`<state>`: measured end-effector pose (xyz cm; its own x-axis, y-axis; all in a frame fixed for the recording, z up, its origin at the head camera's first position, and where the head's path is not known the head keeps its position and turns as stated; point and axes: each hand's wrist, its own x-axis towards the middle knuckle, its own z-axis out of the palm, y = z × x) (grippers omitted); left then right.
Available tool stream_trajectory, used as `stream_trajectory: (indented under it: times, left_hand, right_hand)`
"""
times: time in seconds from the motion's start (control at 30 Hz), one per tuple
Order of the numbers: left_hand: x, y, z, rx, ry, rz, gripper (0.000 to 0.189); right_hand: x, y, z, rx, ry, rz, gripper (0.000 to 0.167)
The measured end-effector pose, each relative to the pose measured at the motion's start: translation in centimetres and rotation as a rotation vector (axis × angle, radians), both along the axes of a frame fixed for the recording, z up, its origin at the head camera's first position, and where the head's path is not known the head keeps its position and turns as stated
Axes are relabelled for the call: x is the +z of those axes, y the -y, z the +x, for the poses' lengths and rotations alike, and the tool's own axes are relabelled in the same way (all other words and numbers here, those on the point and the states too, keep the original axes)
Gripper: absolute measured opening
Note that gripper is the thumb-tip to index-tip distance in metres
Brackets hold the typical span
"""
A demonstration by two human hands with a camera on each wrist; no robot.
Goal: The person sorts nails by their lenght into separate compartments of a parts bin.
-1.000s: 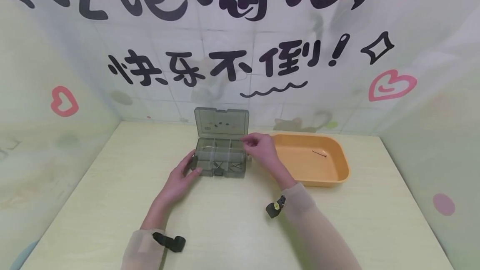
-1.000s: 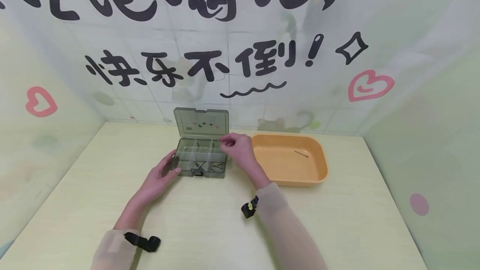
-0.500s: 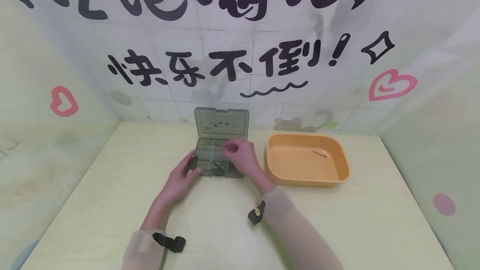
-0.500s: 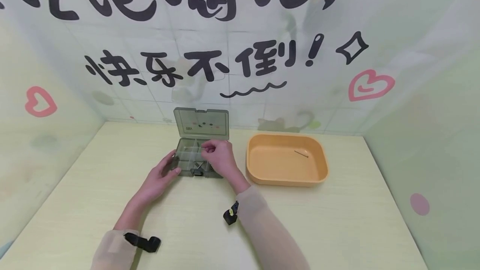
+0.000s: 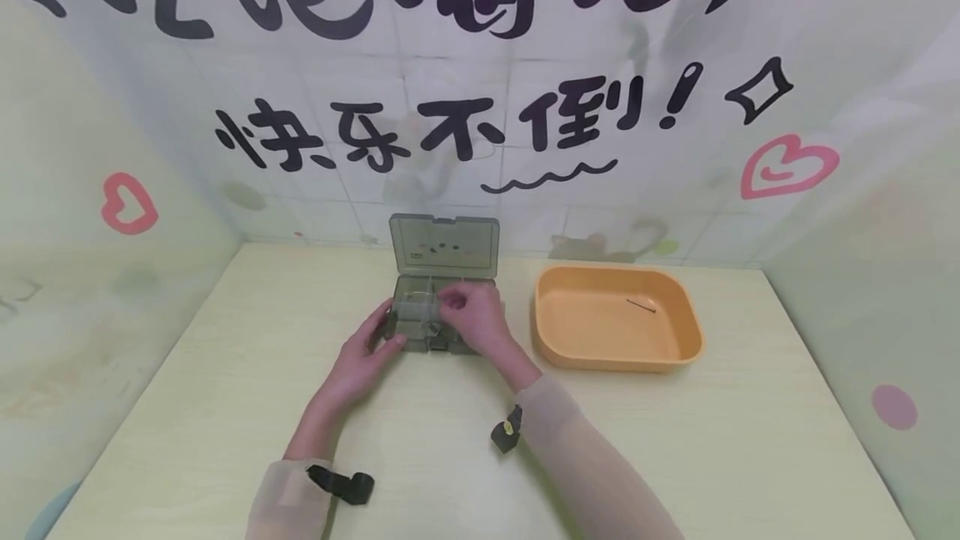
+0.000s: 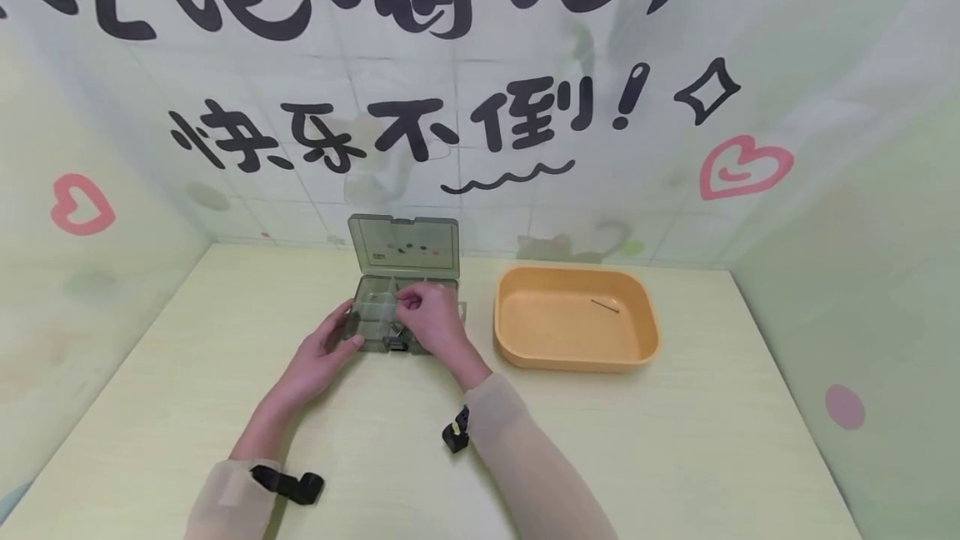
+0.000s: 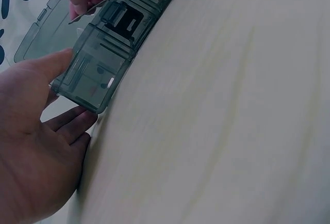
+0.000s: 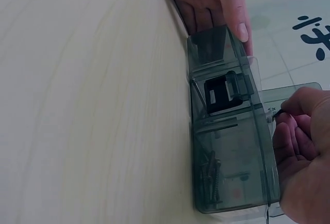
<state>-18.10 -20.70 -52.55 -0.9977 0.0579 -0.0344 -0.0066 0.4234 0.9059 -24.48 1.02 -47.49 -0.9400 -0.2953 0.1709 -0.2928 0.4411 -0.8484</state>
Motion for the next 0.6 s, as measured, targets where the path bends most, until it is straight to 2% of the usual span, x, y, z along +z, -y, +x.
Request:
stream_trajectory:
  times: [0.27, 0.6]
  left_hand:
    - [0.2, -0.1, 0.1, 0.005, 0.01, -0.004, 0.075]
    - [0.1, -0.1, 0.0, 0.0, 0.006, -0.008, 0.073]
  right_hand:
    - [-0.2, -0.5, 0.0, 0.044, -0.025, 0.019, 0.017]
    - [0.2, -1.3, 0.0, 0.068, 0.019, -0.028, 0.017]
